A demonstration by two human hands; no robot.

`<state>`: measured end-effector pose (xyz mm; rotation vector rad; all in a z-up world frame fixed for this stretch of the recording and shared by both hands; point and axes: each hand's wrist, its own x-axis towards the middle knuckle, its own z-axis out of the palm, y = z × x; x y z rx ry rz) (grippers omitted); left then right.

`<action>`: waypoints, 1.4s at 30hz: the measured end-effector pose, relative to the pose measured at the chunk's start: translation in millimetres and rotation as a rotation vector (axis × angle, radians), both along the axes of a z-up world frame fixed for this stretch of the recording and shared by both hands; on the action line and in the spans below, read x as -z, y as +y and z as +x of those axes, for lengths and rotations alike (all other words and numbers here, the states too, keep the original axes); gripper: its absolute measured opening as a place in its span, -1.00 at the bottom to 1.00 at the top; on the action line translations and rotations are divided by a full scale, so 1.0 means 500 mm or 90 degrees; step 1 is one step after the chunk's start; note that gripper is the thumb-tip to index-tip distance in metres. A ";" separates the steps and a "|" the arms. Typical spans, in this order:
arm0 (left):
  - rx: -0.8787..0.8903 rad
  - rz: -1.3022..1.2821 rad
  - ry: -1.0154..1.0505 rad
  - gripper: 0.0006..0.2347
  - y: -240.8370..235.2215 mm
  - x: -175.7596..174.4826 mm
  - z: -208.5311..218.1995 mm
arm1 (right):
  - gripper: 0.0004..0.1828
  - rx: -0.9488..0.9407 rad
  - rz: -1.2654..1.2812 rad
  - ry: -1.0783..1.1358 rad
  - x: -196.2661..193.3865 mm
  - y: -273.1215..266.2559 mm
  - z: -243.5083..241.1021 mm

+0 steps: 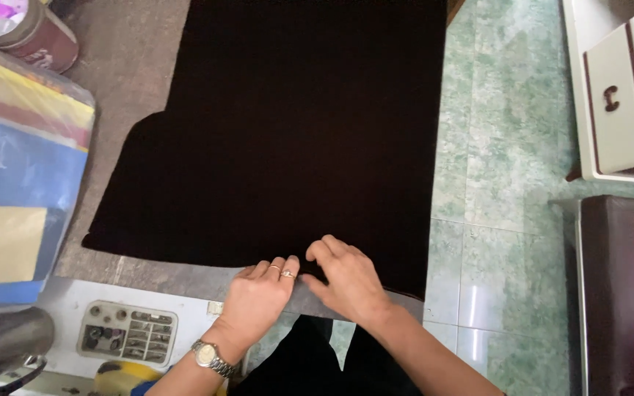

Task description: Smoothing and aligning a large piece of dark velvet fabric on a cutting table to prepare it for marking or cutting.

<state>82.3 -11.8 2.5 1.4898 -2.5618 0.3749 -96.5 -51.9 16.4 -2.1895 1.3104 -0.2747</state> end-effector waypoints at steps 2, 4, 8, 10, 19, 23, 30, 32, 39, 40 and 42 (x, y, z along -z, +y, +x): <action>0.005 0.001 -0.003 -0.80 -0.001 0.003 0.001 | -0.74 0.011 -0.037 0.002 0.014 0.003 0.002; 0.008 0.003 -0.009 -0.80 0.000 0.006 0.001 | -0.76 0.019 -0.072 0.002 0.026 0.006 0.004; 0.003 -0.021 -0.015 -0.77 -0.001 0.004 0.000 | -0.89 0.018 -0.082 0.003 0.037 0.007 0.004; 0.004 -0.028 -0.010 -0.79 -0.003 -0.002 -0.001 | -0.94 0.016 -0.087 0.001 0.035 0.007 0.002; 0.018 0.018 0.000 -0.70 -0.001 0.000 0.002 | -0.85 -0.013 -0.049 -0.022 0.020 0.008 -0.010; 0.019 0.020 -0.009 -0.74 -0.003 0.005 0.001 | -0.86 -0.020 -0.047 -0.025 0.013 0.009 -0.013; 0.026 -0.001 0.021 -0.96 -0.009 -0.010 -0.004 | -0.81 -0.024 -0.036 -0.023 0.017 0.007 -0.014; 0.022 -0.004 0.030 -0.94 -0.008 -0.005 -0.004 | -0.83 -0.025 -0.031 -0.020 0.019 0.007 -0.015; 0.021 0.023 0.054 -0.86 0.001 -0.009 -0.001 | -0.92 -0.029 -0.064 -0.028 -0.006 0.015 -0.008; 0.018 0.023 0.052 -0.86 0.002 -0.008 0.000 | -0.92 -0.033 -0.064 -0.030 -0.013 0.014 -0.001; 0.016 0.005 0.045 -0.86 0.003 -0.007 -0.001 | -0.74 -0.064 -0.094 -0.077 -0.025 0.013 0.011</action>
